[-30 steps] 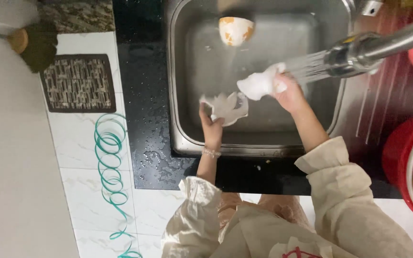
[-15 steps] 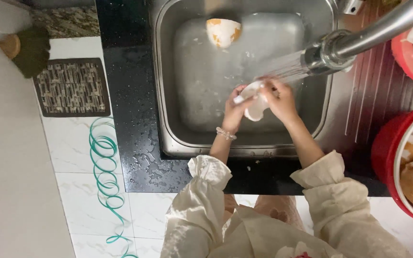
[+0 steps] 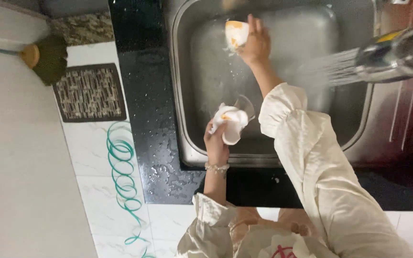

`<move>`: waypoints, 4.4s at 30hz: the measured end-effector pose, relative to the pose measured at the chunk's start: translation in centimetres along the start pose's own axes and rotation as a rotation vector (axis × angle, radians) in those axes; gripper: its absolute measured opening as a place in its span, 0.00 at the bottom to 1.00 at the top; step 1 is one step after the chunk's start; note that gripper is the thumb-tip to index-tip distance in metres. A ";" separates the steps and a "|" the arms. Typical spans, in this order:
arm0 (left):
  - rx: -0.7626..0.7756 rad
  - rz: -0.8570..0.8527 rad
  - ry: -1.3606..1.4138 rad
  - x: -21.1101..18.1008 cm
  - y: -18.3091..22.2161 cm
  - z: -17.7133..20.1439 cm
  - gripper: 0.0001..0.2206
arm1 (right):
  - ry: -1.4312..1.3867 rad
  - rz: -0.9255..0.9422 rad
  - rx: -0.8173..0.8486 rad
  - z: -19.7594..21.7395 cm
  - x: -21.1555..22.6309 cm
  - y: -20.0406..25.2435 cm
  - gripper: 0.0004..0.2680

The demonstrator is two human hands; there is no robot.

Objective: Rinsing individual pieces of food items under a kitchen faucet and placing them into a collection bowl.

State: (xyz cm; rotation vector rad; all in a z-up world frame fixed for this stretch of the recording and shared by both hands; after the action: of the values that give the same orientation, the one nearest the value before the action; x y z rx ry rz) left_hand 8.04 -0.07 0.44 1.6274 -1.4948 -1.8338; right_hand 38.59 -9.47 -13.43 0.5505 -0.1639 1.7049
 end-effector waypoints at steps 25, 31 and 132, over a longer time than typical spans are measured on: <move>0.218 -0.132 0.092 -3.4 14.3 -5.0 0.32 | -0.860 -0.264 -0.508 20.3 -11.3 21.8 0.11; 0.417 -0.248 -0.083 0.0 4.1 -15.1 0.29 | -1.701 -0.583 -0.295 20.8 -11.6 29.8 0.18; 0.187 0.083 0.215 2.6 -2.1 20.2 0.22 | 0.072 0.011 -0.075 -3.0 -15.0 11.8 0.04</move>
State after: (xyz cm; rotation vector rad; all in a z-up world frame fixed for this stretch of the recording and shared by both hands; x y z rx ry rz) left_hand -9.19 9.02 -6.00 1.7537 -1.6491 -1.4611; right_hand 28.14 -24.12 -20.41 0.4330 -0.1787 1.7198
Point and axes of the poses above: each hand's wrist, its own y-axis away from the middle knuckle, its own z-axis out of the back of the hand, x = y × z, the point moved 5 cm from there along -y, towards the middle knuckle, and after that the axes turned 1 degree about -z, right-handed, at the moved point
